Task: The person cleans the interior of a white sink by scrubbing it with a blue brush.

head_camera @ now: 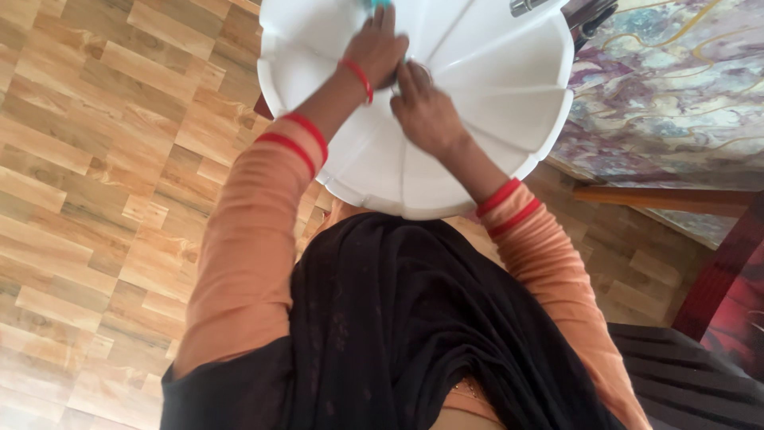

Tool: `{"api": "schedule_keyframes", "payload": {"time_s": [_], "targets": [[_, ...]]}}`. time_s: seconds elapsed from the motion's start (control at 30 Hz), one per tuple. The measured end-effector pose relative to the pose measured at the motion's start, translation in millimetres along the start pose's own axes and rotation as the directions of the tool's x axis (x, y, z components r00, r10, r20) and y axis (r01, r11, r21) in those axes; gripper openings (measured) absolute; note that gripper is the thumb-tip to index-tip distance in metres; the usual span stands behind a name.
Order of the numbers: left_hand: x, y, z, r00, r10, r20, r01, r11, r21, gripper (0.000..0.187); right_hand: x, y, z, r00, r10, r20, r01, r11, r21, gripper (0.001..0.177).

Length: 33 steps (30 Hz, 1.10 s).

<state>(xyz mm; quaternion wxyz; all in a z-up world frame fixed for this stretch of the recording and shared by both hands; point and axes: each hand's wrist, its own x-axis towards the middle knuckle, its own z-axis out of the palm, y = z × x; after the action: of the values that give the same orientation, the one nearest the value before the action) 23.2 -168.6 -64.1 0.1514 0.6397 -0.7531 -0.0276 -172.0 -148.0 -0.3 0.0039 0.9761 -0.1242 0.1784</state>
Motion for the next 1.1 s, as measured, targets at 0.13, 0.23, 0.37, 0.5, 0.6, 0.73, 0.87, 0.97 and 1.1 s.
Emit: {"api": "schedule_keyframes", "payload": {"time_s": [0.13,0.23,0.37,0.5,0.6,0.73,0.87,0.97,1.1], "targets": [[11.9,-11.4,-12.6,0.966,-0.162,0.199,0.18,0.981,-0.077,0.027,13.5,12.9,3.3,1.0,0.026,-0.015,-0.027,0.999,-0.036,0.006],[-10.9,-2.9,11.9,0.999,0.007,0.033,-0.007,1.0,-0.016,0.029,-7.5,-11.3,3.5,0.997,0.027,0.069,-0.029,0.999,0.027,0.006],[-45.9,22.1,43.7,0.974,0.044,0.223,-0.039,0.999,-0.027,0.03,-40.5,-47.0,-2.2,0.967,-0.053,0.248,0.081,0.991,-0.103,0.014],[-18.6,6.4,46.9,1.0,0.02,-0.013,-0.022,0.984,-0.174,0.031,-18.3,-20.8,-4.9,0.974,0.072,0.216,-0.082,0.996,0.04,0.011],[5.6,-4.1,27.0,0.997,-0.06,0.045,0.058,0.997,0.045,0.027,1.2,-0.1,-12.3,1.0,-0.022,-0.022,0.02,0.998,-0.058,0.002],[-18.7,23.2,7.4,0.931,-0.14,0.337,0.118,0.989,0.085,0.029,-16.0,-17.6,-24.9,0.993,0.085,0.082,-0.095,0.986,0.136,0.006],[-86.8,69.2,-4.3,0.952,-0.073,0.296,0.062,0.997,0.045,0.034,-56.5,-65.4,-41.5,0.978,0.084,0.192,-0.127,0.966,0.225,0.009],[-105.2,71.6,-5.7,0.946,-0.102,0.308,0.104,0.995,0.008,0.035,-65.2,-78.2,-43.0,0.993,0.007,0.121,-0.032,0.978,0.206,0.007],[-67.0,24.2,6.0,0.965,-0.119,0.233,0.09,0.987,0.131,0.028,-26.8,-57.5,-15.0,0.991,0.056,0.123,-0.074,0.986,0.147,0.004]]}}
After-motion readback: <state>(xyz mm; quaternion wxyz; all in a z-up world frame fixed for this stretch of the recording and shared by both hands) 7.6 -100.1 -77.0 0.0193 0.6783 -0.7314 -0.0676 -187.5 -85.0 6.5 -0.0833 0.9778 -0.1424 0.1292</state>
